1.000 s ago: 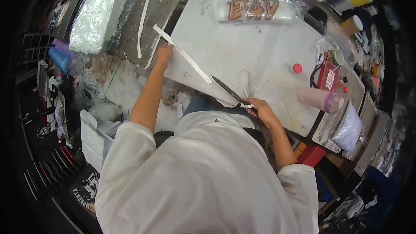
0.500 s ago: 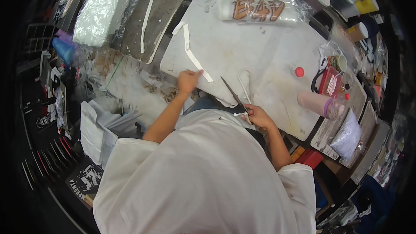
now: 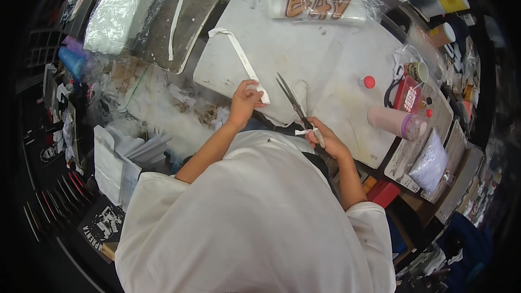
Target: The person picks up a stack of plastic bags, places them on a table, and uses shears to cut several strips of white adhesive tape from a roll.
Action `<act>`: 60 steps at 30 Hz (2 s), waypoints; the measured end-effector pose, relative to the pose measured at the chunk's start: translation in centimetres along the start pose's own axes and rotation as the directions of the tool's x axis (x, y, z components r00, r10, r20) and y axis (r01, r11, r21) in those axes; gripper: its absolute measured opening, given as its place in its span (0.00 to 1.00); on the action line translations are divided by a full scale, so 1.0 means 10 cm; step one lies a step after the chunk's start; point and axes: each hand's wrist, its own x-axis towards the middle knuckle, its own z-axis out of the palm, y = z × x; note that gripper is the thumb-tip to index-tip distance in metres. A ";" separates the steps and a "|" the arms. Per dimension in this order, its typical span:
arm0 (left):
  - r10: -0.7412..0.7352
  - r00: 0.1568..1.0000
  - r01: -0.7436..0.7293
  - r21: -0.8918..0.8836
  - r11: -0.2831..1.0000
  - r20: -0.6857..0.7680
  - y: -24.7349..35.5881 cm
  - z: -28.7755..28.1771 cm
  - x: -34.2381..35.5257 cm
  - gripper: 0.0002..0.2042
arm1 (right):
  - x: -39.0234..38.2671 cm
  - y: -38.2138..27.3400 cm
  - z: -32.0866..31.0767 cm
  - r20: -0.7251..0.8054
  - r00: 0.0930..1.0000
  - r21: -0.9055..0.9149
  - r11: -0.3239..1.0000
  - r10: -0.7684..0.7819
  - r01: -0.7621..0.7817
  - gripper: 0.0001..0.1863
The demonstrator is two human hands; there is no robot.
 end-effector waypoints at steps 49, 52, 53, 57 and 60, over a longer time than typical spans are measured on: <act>-0.243 0.965 0.250 -0.607 0.755 0.095 -0.45 -0.13 -0.31 0.10 | -0.33 0.12 0.46 0.293 0.956 0.198 0.977 0.023 -0.084 0.40; -0.201 0.974 0.221 -0.617 0.755 0.104 -0.51 -0.12 -0.27 0.10 | -0.33 0.04 0.34 0.382 0.924 0.262 0.960 -0.011 -0.097 0.38; -0.214 0.973 0.218 -0.616 0.757 0.081 -0.49 -0.09 -0.27 0.11 | -0.33 0.01 0.31 0.395 0.919 0.253 0.961 0.002 -0.111 0.38; -0.212 0.977 0.183 -0.614 0.768 0.027 -0.49 0.00 -0.32 0.11 | -0.31 0.03 0.20 0.416 0.909 0.245 0.957 0.038 -0.152 0.38; -0.192 0.981 0.152 -0.603 0.783 -0.002 -0.48 0.03 -0.31 0.10 | -0.26 0.01 0.19 0.400 0.913 0.217 0.960 0.076 -0.175 0.44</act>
